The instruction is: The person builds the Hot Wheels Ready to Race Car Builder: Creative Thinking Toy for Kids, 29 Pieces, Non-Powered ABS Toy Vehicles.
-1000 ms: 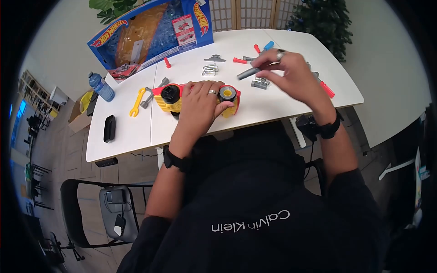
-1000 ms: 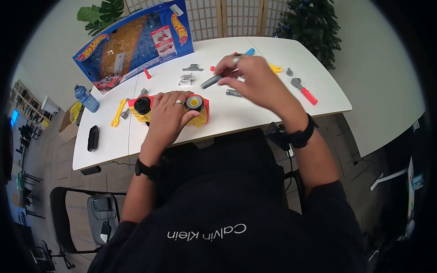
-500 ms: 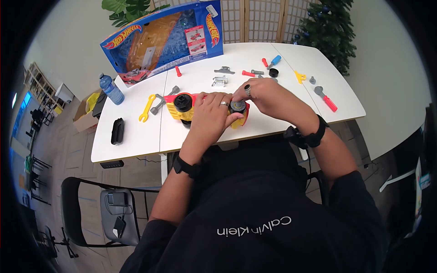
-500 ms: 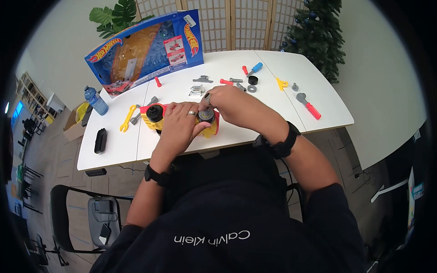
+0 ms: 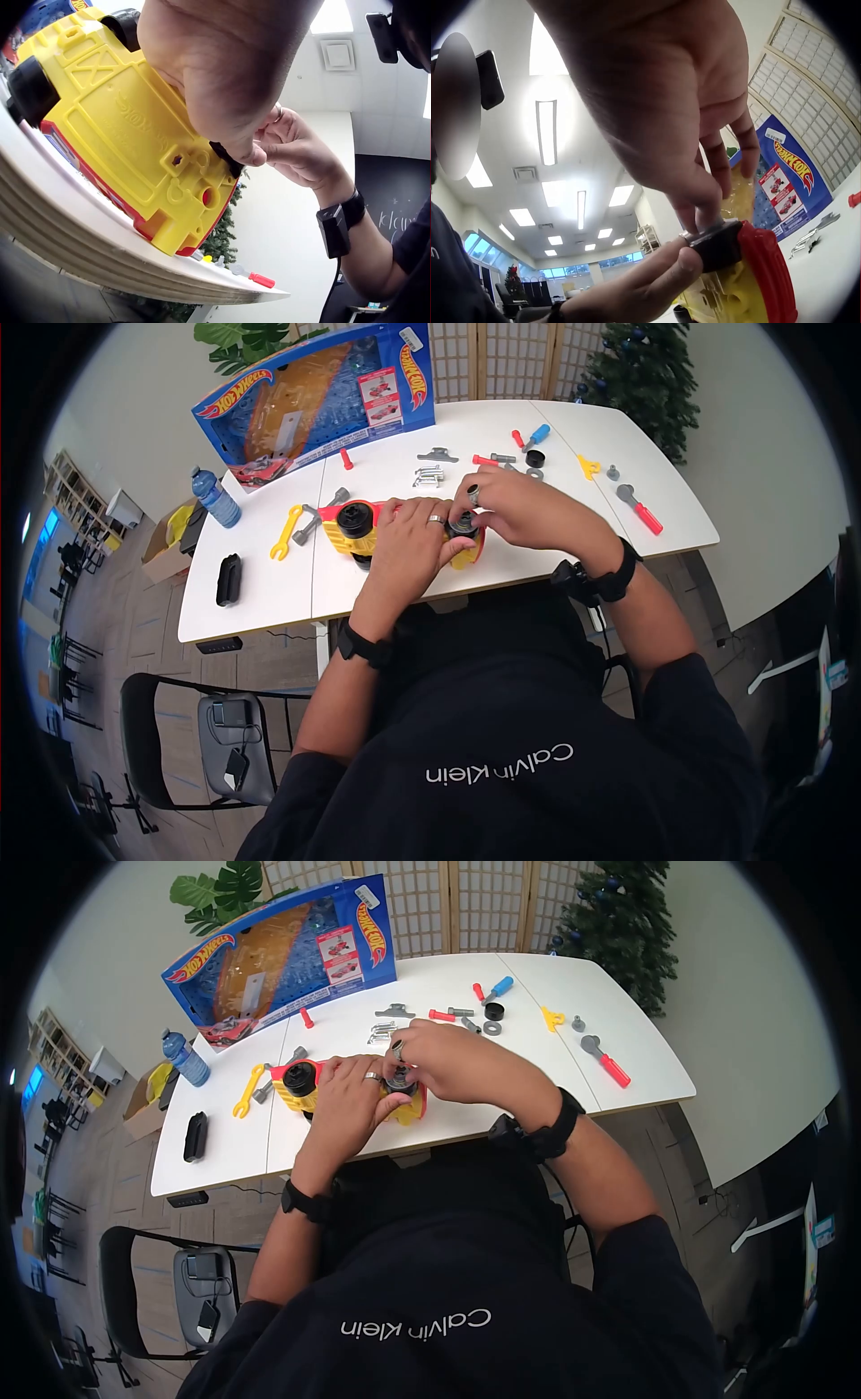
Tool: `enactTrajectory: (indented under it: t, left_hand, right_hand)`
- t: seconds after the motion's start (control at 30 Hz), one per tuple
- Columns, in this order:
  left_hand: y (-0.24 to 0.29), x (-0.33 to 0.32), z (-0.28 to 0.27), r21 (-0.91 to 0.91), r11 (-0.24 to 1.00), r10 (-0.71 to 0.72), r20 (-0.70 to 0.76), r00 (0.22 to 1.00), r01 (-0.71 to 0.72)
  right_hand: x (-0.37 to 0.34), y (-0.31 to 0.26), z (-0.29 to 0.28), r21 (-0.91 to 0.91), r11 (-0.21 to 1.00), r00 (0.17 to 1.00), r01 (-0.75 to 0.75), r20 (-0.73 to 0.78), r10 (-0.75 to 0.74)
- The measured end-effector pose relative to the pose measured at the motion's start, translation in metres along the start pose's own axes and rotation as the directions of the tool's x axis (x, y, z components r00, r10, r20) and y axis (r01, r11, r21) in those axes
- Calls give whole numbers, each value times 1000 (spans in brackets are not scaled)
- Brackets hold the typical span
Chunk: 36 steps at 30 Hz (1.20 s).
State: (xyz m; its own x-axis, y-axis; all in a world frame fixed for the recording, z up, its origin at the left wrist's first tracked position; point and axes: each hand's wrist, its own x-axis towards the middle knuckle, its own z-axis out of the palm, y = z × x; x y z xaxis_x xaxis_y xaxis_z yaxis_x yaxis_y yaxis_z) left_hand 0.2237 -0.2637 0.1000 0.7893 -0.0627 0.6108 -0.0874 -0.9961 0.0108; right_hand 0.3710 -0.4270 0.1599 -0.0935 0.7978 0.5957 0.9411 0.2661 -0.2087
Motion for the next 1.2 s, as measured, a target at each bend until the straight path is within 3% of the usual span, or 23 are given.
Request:
enactTrajectory:
  t: [0.03, 0.07, 0.1, 0.13, 0.17, 0.23, 0.27, 0.33, 0.37, 0.4, 0.43, 0.47, 0.53, 0.57, 0.63, 0.77, 0.83, 0.87, 0.9, 1.0, 1.13, 1.2]
  left_hand:
    - [0, 0, 2, 0, 1000, 1, -1, 1000, -1]
    - [-1, -1, 4, 2, 1000, 17, -22, 1000, -17]
    - [-2, -1, 6, 5, 999, 32, -43, 999, -32]
    - [-2, -1, 5, 7, 999, 33, -45, 998, -33]
    - [-1, -1, 5, 11, 1000, 26, -36, 999, -25]
    - [0, 0, 4, 17, 1000, 17, -31, 999, -17]
    - [1, 0, 3, -1, 1000, 14, -41, 999, -14]
    - [2, 1, 1, -23, 1000, 12, -51, 999, -13]
    - [2, 2, -1, -22, 1000, 3, -1, 1000, -3]
    - [2, 1, -2, -22, 1000, -7, 50, 999, 8]
    - [2, 1, -1, -24, 1000, -6, 50, 999, 7]
    - [2, 1, 1, -23, 1000, 8, 12, 1000, -8]
    - [1, 0, 2, -16, 1000, 18, -33, 999, -19]
    - [2, 1, 3, -4, 1000, 27, -75, 997, -27]
    - [1, 0, 3, 13, 999, 36, -118, 992, -35]
    - [1, 1, 4, -6, 1000, 30, -80, 996, -30]
    - [2, 2, 2, -35, 999, 30, -82, 996, -33]
    - [2, 2, 1, -39, 998, 40, -83, 996, -43]
    - [1, 3, 1, -34, 998, 44, -90, 995, -47]
    - [2, 0, 1, 5, 999, 32, -77, 997, -32]
    - [2, 3, 2, -18, 999, 25, -71, 997, -26]
    - [3, 3, -1, -41, 999, 4, -33, 999, -6]
  right_hand:
    - [4, -5, -2, -2, 1000, 1000, 0, -1, 0]
    - [9, -11, -7, -266, 957, 978, -117, 137, 157]
    - [15, -18, -12, -524, 833, 914, -179, 223, 338]
    - [22, -25, -16, -560, 795, 896, -235, 193, 401]
    - [20, -24, -17, -560, 795, 897, -234, 191, 399]
    - [13, -18, -17, -301, 921, 961, -249, 38, 273]
    - [9, -13, -16, -301, 921, 962, -248, 39, 271]
    - [2, -8, -15, -13, 983, 969, -181, 168, 180]
    - [1, -7, -15, -15, 983, 968, -184, 168, 184]
    - [0, -8, -14, -137, 970, 958, -201, 180, 224]
    - [3, -13, -14, -258, 943, 947, -209, 186, 261]
    - [7, -18, -17, -260, 943, 947, -209, 187, 261]
    - [18, -30, -24, -498, 802, 837, -331, 237, 493]
    - [15, -26, -22, -499, 804, 841, -323, 239, 486]
    - [2, -14, -13, -144, 977, 984, -155, 68, 166]
    - [1, -12, -3, -156, 968, 971, -196, 108, 214]
    - [3, -26, -1, -517, 819, 920, -250, 136, 367]
    - [7, -34, -6, -542, 789, 881, -290, 171, 441]
    - [6, -32, -6, -546, 787, 884, -286, 166, 437]
    - [-10, -19, -3, -150, 965, 969, -214, 94, 230]
    - [-10, -25, 0, -258, 923, 946, -286, 78, 315]
    - [-3, -39, -5, -411, 829, 887, -380, 92, 452]
